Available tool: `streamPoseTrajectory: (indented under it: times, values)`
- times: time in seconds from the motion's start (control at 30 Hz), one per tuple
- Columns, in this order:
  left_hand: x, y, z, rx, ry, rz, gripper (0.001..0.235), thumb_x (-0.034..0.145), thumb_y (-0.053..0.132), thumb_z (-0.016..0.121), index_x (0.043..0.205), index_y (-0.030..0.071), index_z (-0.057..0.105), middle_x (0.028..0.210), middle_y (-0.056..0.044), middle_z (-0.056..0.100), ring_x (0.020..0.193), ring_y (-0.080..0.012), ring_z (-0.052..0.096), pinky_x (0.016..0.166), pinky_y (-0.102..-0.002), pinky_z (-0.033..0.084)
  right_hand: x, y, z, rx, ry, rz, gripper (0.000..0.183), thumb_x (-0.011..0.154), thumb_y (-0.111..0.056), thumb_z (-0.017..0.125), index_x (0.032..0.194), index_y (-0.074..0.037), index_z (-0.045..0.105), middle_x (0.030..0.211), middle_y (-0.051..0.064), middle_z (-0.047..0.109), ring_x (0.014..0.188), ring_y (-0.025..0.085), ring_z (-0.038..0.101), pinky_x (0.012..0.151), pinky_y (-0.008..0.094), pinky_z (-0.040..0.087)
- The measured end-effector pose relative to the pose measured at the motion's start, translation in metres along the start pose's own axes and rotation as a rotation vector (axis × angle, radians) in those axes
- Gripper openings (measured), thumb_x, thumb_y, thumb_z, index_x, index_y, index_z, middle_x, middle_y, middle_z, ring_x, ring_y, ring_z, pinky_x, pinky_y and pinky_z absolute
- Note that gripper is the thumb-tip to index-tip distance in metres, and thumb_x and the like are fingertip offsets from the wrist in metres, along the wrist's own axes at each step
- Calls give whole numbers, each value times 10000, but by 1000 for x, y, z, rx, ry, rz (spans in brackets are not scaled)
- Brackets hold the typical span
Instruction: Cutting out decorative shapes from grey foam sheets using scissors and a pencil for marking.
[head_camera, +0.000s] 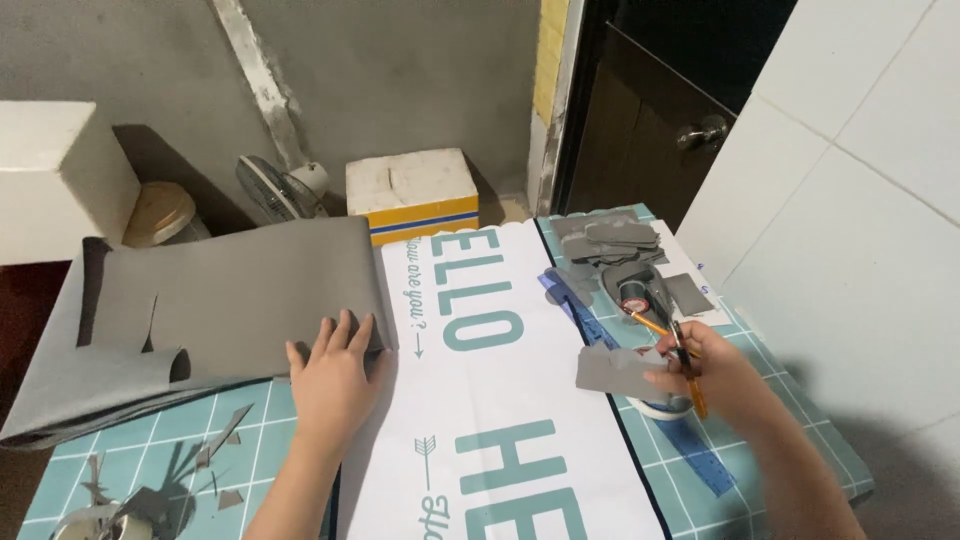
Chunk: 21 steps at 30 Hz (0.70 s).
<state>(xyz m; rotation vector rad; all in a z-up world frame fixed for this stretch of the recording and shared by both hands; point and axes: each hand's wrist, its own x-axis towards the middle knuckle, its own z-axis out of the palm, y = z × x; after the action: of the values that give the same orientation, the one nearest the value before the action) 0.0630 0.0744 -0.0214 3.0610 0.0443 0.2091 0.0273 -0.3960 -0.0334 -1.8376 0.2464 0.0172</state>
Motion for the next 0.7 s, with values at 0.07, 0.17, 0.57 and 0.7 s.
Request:
streamPoseTrajectory:
  times: [0.07,0.17,0.57,0.7]
  values:
    - [-4,1,-3,-41,-23,-3,670,958,488,586,1569,259,436,1629,-116,427,1540,-306,338,1199,-719,170,3,14,0,-40,16,-3,507,679,211,905,1084,56,642,833,171,622,692,264,655,636,364,537]
    - [-8,10,-11,-91,-104,-29,799,907,618,528,1604,268,355,1678,-117,327,1580,-308,232,1198,-734,113,-1,7,3,-59,14,8,482,677,204,910,1059,46,661,803,183,632,658,279,660,605,374,518]
    - [12,19,28,170,-78,-61,726,1011,347,491,1629,35,272,1607,-281,386,1531,-393,321,1206,-632,236,-29,-32,21,-144,83,35,460,732,158,880,1124,24,680,972,216,717,826,299,725,741,404,531]
    - [20,20,37,110,-55,-122,815,980,401,528,1621,-20,251,1647,-317,284,1567,-454,172,1162,-739,137,-26,-23,20,-142,74,7,435,748,154,863,1120,11,689,940,218,736,783,303,723,734,398,545]
